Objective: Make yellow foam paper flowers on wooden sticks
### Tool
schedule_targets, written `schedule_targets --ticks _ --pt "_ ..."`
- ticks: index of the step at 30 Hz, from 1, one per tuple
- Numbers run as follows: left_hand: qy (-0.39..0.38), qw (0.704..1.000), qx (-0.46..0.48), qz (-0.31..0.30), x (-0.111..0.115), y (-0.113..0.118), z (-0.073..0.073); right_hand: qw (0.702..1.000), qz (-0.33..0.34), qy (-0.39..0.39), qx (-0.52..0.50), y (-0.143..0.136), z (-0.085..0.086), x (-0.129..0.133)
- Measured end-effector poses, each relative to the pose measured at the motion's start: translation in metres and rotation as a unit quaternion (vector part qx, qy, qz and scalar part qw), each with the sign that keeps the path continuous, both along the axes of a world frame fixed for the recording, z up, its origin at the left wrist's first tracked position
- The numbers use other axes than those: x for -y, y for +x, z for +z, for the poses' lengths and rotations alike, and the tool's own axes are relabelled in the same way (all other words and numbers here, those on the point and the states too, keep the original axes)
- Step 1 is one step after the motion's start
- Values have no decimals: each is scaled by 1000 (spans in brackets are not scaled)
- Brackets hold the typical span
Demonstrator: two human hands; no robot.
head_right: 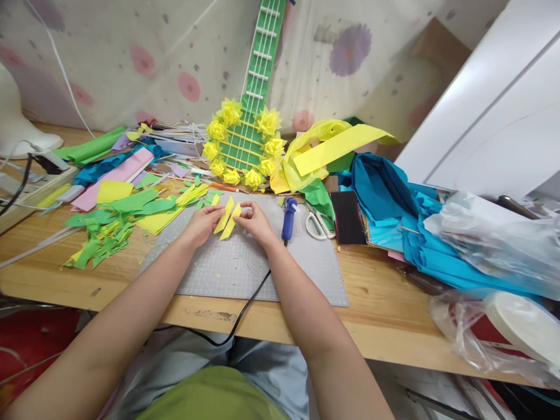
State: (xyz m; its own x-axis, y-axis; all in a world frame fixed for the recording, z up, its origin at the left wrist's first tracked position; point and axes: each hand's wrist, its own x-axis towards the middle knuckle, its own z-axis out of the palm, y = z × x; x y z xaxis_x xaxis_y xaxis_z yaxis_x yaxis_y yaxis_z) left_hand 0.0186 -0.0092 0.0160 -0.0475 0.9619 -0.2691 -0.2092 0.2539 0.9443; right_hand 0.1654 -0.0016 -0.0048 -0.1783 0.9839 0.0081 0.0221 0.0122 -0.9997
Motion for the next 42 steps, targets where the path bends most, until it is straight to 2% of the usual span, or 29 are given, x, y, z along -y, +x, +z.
schedule_targets --ticks 9,18,29,42 --pt "2 1000 -15 -20 1 -1 1 1000 -23 -11 -12 -2 0 0" --pt "32 997 -65 -34 3 2 -5 1000 -29 4 -1 -2 -5 -3" --pt "47 994 -100 -4 3 4 -6 998 -54 -3 -25 -4 -1 0" --pt "10 998 -46 -44 6 4 -1 998 -64 6 -16 -5 0 1"
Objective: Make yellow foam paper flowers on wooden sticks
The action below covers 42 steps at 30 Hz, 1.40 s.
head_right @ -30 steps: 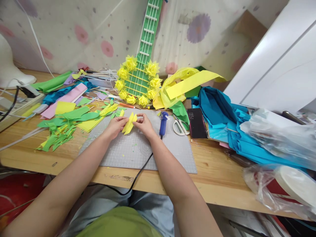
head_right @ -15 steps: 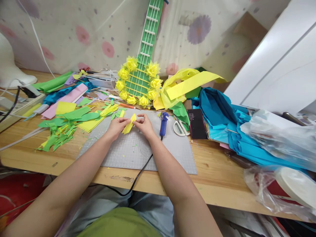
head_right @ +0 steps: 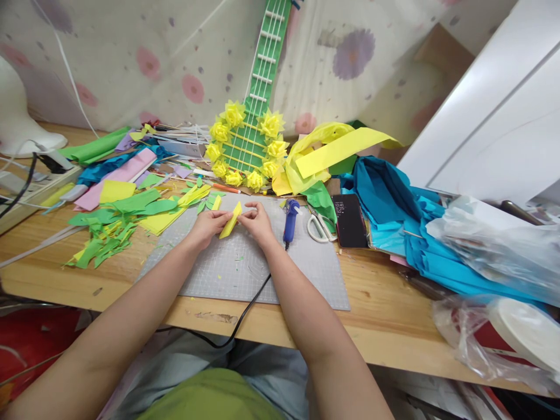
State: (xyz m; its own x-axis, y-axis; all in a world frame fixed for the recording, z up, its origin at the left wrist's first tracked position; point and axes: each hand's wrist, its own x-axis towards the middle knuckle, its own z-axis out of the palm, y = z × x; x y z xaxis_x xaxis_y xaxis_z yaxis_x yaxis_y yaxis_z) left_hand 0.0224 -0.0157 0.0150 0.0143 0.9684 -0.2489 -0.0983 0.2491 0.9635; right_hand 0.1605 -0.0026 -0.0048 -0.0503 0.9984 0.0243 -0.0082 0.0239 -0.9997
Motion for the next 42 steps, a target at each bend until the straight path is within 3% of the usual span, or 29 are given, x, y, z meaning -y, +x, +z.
schedule_targets --ticks 14,22,27,30,36,42 --pt "1 1000 10 -13 0 0 -2 1000 -8 1 -2 -2 1 1" --pt "-2 1000 3 11 1 2 3 999 -27 -2 -18 1 -1 -2" --pt "39 996 -83 6 -1 1 -2 998 -33 -19 -58 1 1 -4" --pt "73 989 -125 -6 -1 1 -3 997 -17 -12 -77 1 2 -4" --pt "21 998 -30 -59 3 6 2 996 -20 -3 -82 1 2 -2" --pt "9 993 -38 -109 5 7 4 997 -29 22 -70 1 3 -2"
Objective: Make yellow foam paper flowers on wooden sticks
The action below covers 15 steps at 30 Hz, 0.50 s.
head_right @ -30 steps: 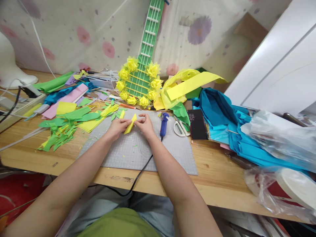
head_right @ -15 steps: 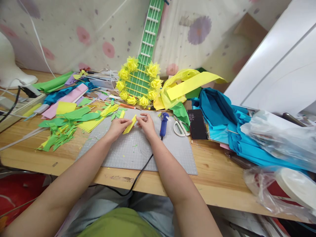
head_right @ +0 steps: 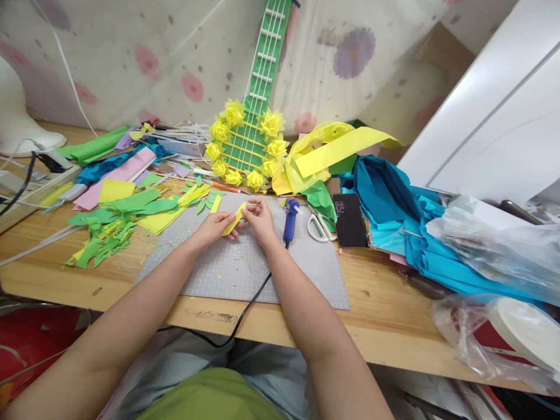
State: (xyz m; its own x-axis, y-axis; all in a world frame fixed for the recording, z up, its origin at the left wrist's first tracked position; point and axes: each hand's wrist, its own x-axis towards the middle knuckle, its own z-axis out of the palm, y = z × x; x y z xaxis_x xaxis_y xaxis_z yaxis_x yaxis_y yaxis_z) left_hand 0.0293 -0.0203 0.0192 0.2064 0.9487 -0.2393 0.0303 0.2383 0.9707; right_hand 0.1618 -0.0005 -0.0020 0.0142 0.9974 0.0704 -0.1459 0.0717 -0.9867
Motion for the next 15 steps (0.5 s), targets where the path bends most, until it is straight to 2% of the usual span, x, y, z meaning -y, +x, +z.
schedule_targets --ticks 7,15 --pt "-15 999 5 -34 1 -2 1 1000 -3 17 -26 1 2 0" --pt "0 1000 6 -18 1 -2 0 999 11 -24 -30 -1 0 1"
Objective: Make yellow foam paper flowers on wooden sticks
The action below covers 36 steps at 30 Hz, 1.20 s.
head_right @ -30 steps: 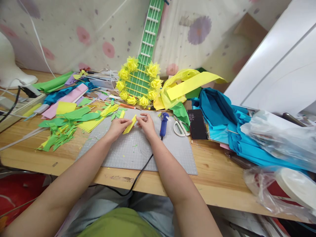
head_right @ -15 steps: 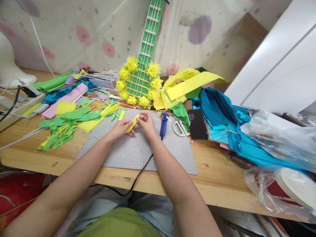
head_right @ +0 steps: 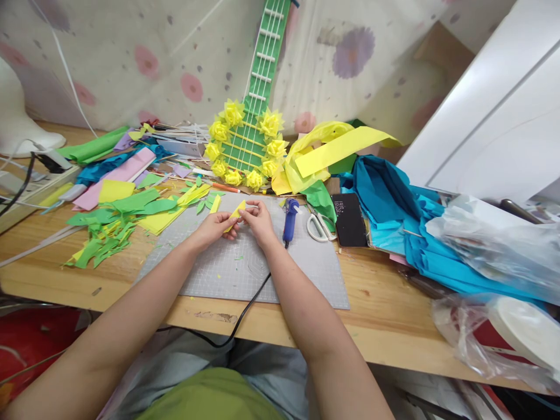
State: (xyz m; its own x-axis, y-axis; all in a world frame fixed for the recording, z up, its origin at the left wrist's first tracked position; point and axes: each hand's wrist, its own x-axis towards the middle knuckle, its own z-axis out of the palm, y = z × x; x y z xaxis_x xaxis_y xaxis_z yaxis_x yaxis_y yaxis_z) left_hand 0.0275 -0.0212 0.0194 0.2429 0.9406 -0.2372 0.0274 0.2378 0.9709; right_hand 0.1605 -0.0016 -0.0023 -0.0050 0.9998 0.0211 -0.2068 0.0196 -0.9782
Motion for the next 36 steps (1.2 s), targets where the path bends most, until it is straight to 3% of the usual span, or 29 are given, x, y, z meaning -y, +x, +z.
schedule_targets --ticks 10,16,19,25,36 --pt "1 1000 -7 -30 -1 -1 -1 1000 -26 14 -11 1 1 -1" --pt "14 999 -4 -41 -3 -1 -6 997 70 -4 20 -1 0 2" --pt "7 999 -6 -46 -2 0 -6 996 82 -16 -2 -2 -1 3" --pt "-24 999 -17 -36 0 0 -1 999 30 -39 -18 -3 0 3" --pt "-62 994 -44 -73 0 -8 7 996 -25 -38 -73 -2 -2 -2"
